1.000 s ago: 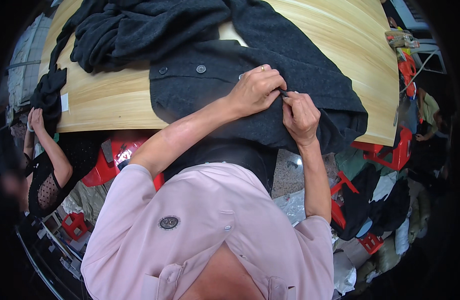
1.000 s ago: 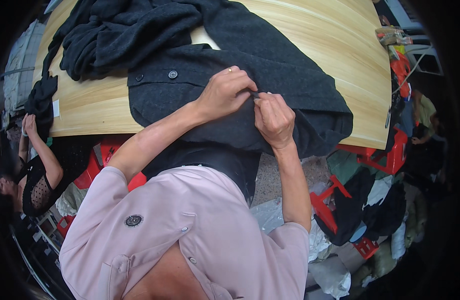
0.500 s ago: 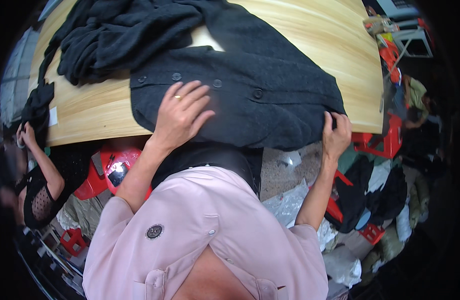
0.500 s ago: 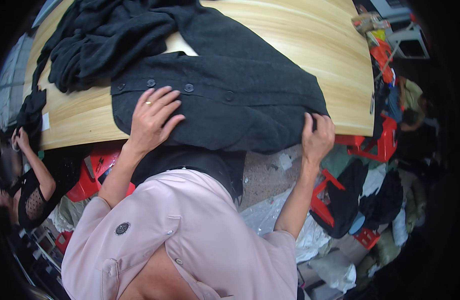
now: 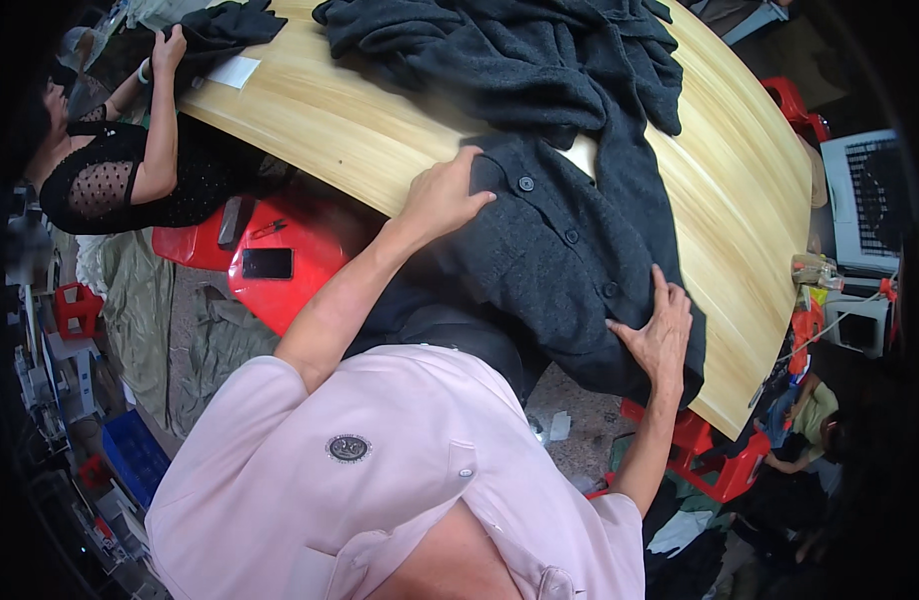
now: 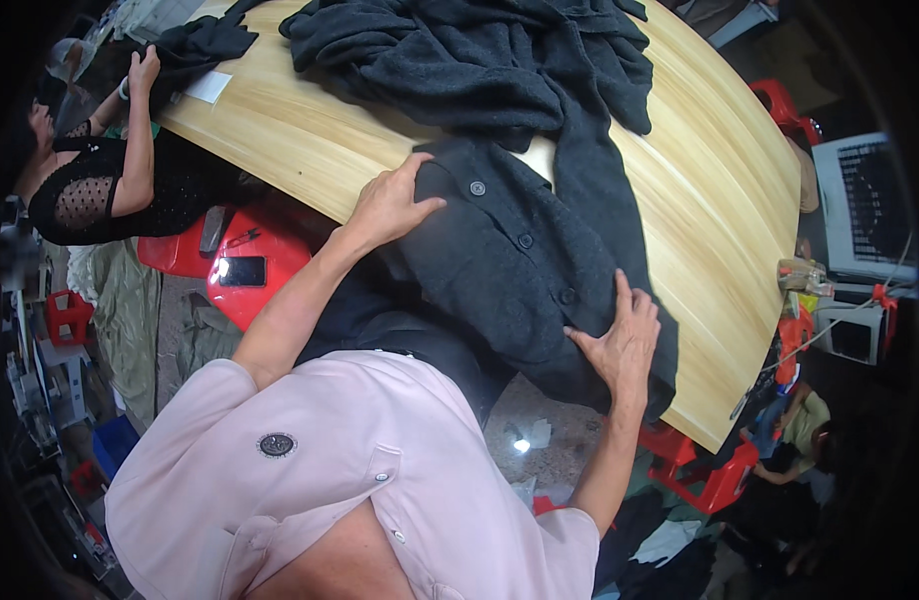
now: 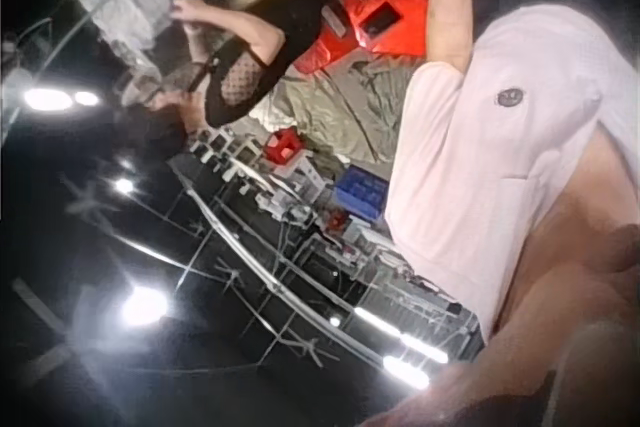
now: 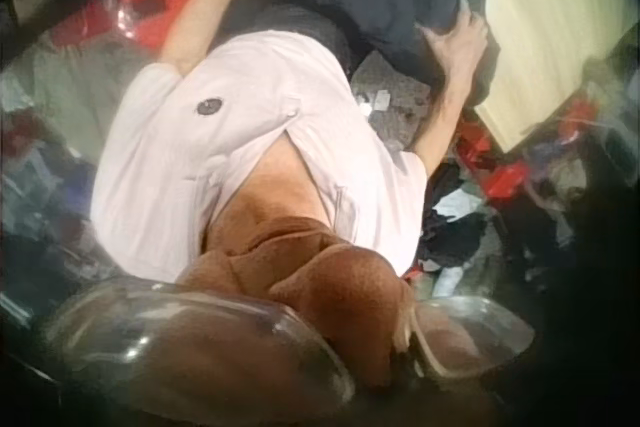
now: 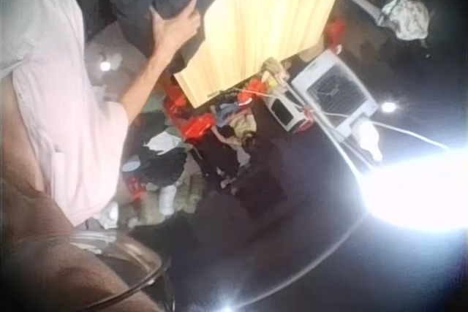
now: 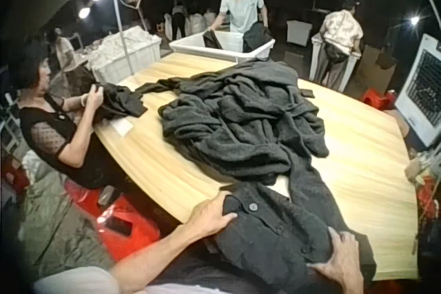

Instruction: The recorder is buttoning and inspecting several dark grey sweaters on a wooden table in a factory setting.

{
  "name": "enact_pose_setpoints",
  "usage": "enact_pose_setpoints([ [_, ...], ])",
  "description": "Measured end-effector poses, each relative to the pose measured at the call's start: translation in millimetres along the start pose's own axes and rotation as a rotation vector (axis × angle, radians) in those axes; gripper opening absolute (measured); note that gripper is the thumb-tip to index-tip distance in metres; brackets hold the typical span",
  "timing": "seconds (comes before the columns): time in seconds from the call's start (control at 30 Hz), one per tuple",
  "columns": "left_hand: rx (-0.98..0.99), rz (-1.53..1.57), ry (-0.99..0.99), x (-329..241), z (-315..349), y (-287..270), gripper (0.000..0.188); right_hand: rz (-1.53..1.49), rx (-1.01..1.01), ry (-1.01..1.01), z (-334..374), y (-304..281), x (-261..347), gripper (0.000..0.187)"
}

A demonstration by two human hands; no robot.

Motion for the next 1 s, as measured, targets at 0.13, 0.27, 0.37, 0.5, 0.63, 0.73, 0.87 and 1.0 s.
enact_pose_setpoints([
  [0.13,-0.013,-0.051,0.169,1.4,23.5,1.4,0.043,-0.127,0.027,-0.099,24.4,32.9,1.9,0.075],
  [0.27,-0.073,0.57,0.036,45.0,48.1,-24.2,0.032,-0.547,0.086,-0.013,36.7,41.4,21.4,0.046],
  [0.37,-0.019,0.778,-0.002,72.8,65.0,-52.4,0.029,-0.917,0.268,0.117,62.5,22.1,45.3,0.045],
  [0.5,0.084,0.955,0.045,97.4,88.3,-72.7,0.035,-1.089,0.193,0.193,89.6,-48.3,84.1,0.054],
  [0.63,0.285,1.141,0.023,131.4,132.6,-98.3,0.031,-0.926,0.276,-0.223,66.1,-107.0,163.5,0.056],
  [0.73,0.294,1.317,-0.082,163.3,164.4,-98.0,0.037,-0.744,0.528,-0.383,25.1,-150.4,274.2,0.043],
  [0.87,0.051,1.462,-0.157,199.4,192.9,-114.6,0.054,-0.335,0.545,-1.027,-52.8,-185.2,404.6,0.043],
  [1.0,-0.532,1.683,-0.382,226.3,213.0,-130.6,0.065,0.008,0.155,-1.483,-114.2,-241.9,532.4,0.06],
])
Point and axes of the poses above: each hand's wrist, its own z-axis away from the middle knuckle, its own y-axis out of the palm, x = y × z, the point moved 8 cm from there along -z, towards the middle knuckle, and after that the axes turned 4 degrees about -z, right-handed, at the moved point
